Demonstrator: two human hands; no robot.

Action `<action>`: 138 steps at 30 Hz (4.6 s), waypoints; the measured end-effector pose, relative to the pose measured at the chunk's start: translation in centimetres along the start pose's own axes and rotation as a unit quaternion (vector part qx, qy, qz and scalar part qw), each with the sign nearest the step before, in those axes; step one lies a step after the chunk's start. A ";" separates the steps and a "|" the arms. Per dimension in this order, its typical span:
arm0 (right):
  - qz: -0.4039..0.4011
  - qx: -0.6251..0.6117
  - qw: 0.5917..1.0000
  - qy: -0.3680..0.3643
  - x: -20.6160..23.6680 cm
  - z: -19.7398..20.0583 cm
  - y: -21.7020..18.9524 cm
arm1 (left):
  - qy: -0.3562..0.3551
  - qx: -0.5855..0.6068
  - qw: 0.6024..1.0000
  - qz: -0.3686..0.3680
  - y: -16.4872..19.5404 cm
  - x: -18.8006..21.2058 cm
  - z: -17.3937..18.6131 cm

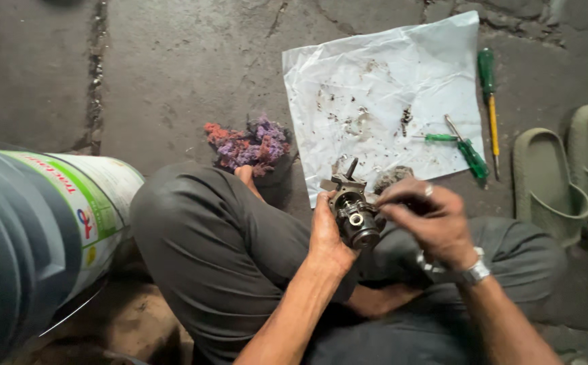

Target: The person sits on the floor and repairs a carburetor. They use a screwdriver to adjust internal components, wipe parts with a rag, and reassemble the unit.

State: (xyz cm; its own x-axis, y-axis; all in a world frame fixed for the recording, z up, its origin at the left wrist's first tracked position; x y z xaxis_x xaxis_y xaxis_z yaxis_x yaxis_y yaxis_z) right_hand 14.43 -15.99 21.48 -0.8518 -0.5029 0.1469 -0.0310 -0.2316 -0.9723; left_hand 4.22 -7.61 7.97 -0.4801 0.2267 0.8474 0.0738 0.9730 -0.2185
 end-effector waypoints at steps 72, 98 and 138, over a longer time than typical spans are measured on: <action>0.048 0.116 0.961 0.247 8.1 -4.5 -1.6 | 0.063 -0.461 0.657 -0.593 3.1 4.0 -0.4; 0.082 -0.312 0.905 0.279 7.0 -4.1 0.5 | -0.201 -0.226 0.860 -0.410 1.9 8.6 -4.9; 0.134 0.152 0.978 0.053 5.7 3.0 -5.9 | -0.405 -0.263 0.859 -0.171 1.0 10.2 -6.6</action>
State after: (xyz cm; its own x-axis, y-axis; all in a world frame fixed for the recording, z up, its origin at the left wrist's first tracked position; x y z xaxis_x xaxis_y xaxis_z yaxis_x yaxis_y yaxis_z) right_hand 11.31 -20.00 28.60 -0.8580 -0.4936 -0.1420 0.3448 -0.3487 -0.8715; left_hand 5.17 -4.06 19.54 -0.9871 0.0265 0.1577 0.0891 0.9098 0.4053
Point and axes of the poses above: each hand's wrist, its own x-axis away from the middle knuckle, its own z-axis out of the back of the hand, y = z × x, the point moved 6 cm from there along -x, towards the middle knuckle, and after that the axes turned 8 degrees about y, right-handed, at the moved point
